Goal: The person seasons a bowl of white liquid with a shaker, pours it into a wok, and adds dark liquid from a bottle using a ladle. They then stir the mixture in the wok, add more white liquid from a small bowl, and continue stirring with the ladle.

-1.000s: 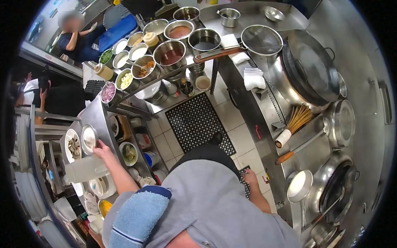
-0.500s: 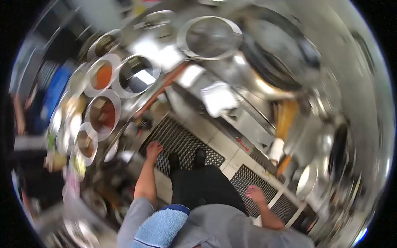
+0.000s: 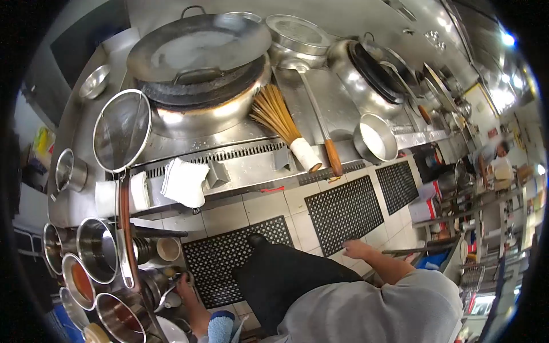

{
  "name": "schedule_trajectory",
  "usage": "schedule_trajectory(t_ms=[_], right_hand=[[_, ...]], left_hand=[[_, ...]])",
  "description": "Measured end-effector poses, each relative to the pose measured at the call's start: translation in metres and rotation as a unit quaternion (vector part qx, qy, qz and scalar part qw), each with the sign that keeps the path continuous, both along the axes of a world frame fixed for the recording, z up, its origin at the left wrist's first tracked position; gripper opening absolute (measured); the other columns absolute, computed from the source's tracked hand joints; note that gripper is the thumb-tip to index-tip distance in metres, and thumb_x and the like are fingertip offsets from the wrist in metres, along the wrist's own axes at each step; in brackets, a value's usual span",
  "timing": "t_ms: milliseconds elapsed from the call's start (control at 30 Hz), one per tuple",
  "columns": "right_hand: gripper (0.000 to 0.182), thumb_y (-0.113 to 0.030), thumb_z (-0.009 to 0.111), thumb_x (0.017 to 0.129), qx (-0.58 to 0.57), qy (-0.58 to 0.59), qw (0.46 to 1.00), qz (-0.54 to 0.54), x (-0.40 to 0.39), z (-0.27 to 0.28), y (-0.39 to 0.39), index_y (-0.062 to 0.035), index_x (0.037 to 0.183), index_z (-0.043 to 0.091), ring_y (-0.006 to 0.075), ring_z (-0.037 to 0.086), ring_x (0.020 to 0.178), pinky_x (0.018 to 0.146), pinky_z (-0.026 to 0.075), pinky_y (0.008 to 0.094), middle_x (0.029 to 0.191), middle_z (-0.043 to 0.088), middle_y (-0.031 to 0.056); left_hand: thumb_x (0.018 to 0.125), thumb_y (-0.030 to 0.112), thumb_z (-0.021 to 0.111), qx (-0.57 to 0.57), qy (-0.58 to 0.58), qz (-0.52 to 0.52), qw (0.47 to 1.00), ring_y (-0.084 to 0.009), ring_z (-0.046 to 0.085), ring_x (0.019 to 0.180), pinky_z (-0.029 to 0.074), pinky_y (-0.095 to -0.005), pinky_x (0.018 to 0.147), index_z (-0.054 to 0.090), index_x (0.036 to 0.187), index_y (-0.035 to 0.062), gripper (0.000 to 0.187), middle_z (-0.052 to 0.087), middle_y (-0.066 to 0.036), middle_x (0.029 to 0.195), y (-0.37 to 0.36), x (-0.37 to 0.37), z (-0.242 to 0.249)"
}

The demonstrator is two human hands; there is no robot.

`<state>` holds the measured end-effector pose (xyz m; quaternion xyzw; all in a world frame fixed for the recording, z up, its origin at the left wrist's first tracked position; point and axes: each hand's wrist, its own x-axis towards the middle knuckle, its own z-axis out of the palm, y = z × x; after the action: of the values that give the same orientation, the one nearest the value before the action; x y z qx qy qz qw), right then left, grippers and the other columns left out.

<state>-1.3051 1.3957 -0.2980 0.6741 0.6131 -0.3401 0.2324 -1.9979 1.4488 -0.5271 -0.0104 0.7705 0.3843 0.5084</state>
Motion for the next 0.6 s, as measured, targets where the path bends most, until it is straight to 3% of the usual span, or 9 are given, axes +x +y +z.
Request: schedule_trajectory(t_ms=[33,100,133,200,300,367,467,533,600], right_hand=[[0.039,-0.031,0.062,0.083,0.027,0.042,0.998,-0.042,-0.033,0.021,0.019,-0.0099,0.116,0.062,0.0337,0.064,0.091,0.08,0.051,0.0418,0.097,0.067,0.0183],[0.028,-0.022,0.057,0.087,0.109,0.154,0.975,-0.119,-0.119,0.058,0.059,-0.0087,0.111,0.063,0.0288,0.067,0.075,0.068,0.053,0.038,0.082,0.067,0.015],[0.027,-0.017,0.056,0.088,0.164,0.185,0.967,-0.055,-0.156,0.071,0.074,-0.0063,0.112,0.062,0.0296,0.066,0.074,0.07,0.053,0.0388,0.08,0.067,0.0145],[0.03,-0.023,0.053,0.094,0.202,0.359,0.91,-0.043,-0.22,0.087,0.093,-0.0034,0.116,0.06,0.0304,0.065,0.089,0.08,0.052,0.0361,0.097,0.067,0.0162],[0.032,-0.025,0.05,0.096,0.258,0.319,0.912,0.01,-0.273,0.14,0.106,-0.0033,0.117,0.059,0.0347,0.056,0.102,0.09,0.046,0.0393,0.107,0.06,0.0177],[0.029,-0.026,0.047,0.096,0.323,0.333,0.864,0.194,-0.255,0.163,0.127,-0.0046,0.112,0.06,0.0316,0.056,0.096,0.086,0.048,0.0386,0.104,0.061,0.016],[0.018,-0.018,0.059,0.089,0.372,0.327,0.869,0.02,-0.217,0.279,0.143,-0.0028,0.093,0.067,0.0314,0.059,0.078,0.073,0.051,0.0395,0.088,0.061,0.0153],[0.023,-0.017,0.074,0.079,0.333,0.403,0.851,-0.055,-0.186,0.33,0.154,-0.0026,0.096,0.067,0.0195,0.059,0.073,0.065,0.049,0.0306,0.083,0.059,0.0082],[0.029,-0.017,0.079,0.074,0.301,0.383,0.873,0.019,-0.155,0.377,0.162,-0.0028,0.096,0.067,0.0133,0.057,0.072,0.062,0.047,0.0264,0.08,0.058,0.0046]], left_hand=[[0.082,0.036,0.071,-0.023,0.069,-0.107,0.992,-0.0228,0.06,0.089,0.047,-0.0354,0.073,0.066,0.106,0.0041,0.041,0.065,-0.013,0.103,-0.004,0.009,0.01],[0.081,0.043,0.07,-0.03,0.203,-0.341,0.917,-0.0196,0.059,0.069,0.046,-0.0371,0.067,0.068,0.086,0.0042,0.04,0.065,-0.007,0.077,0.011,0.07,0.145],[0.08,0.042,0.071,0.009,0.233,-0.388,0.892,-0.0141,0.057,0.065,0.045,-0.0362,0.062,0.066,0.081,0.002,0.041,0.064,-0.005,0.073,0.001,0.085,0.144],[0.082,0.043,0.071,0.078,0.106,-0.47,0.873,-0.0114,0.057,0.063,0.047,-0.0315,0.062,0.068,0.084,-0.0009,0.044,0.066,-0.007,0.07,0.007,0.121,0.222],[0.082,0.043,0.07,0.215,0.056,-0.512,0.83,-0.0124,0.057,0.064,0.048,-0.0322,0.06,0.069,0.088,-0.0019,0.045,0.066,-0.01,0.071,0.014,0.18,0.299],[0.082,0.043,0.07,0.216,0.104,-0.547,0.802,-0.0138,0.057,0.062,0.048,-0.033,0.06,0.068,0.086,-0.0022,0.046,0.064,-0.013,0.068,0.03,0.225,0.363],[0.083,0.045,0.068,0.286,0.074,-0.536,0.791,-0.0171,0.055,0.058,0.047,-0.0331,0.058,0.068,0.085,-0.0022,0.047,0.062,-0.013,0.065,0.056,0.28,0.432],[0.084,0.044,0.067,0.329,0.048,-0.562,0.758,-0.0174,0.055,0.057,0.047,-0.0327,0.058,0.068,0.088,-0.002,0.046,0.063,-0.012,0.065,0.068,0.309,0.472],[0.085,0.044,0.067,0.348,0.003,-0.595,0.725,-0.0164,0.054,0.057,0.047,-0.0326,0.058,0.068,0.09,-0.0019,0.046,0.063,-0.011,0.065,0.086,0.328,0.502]])
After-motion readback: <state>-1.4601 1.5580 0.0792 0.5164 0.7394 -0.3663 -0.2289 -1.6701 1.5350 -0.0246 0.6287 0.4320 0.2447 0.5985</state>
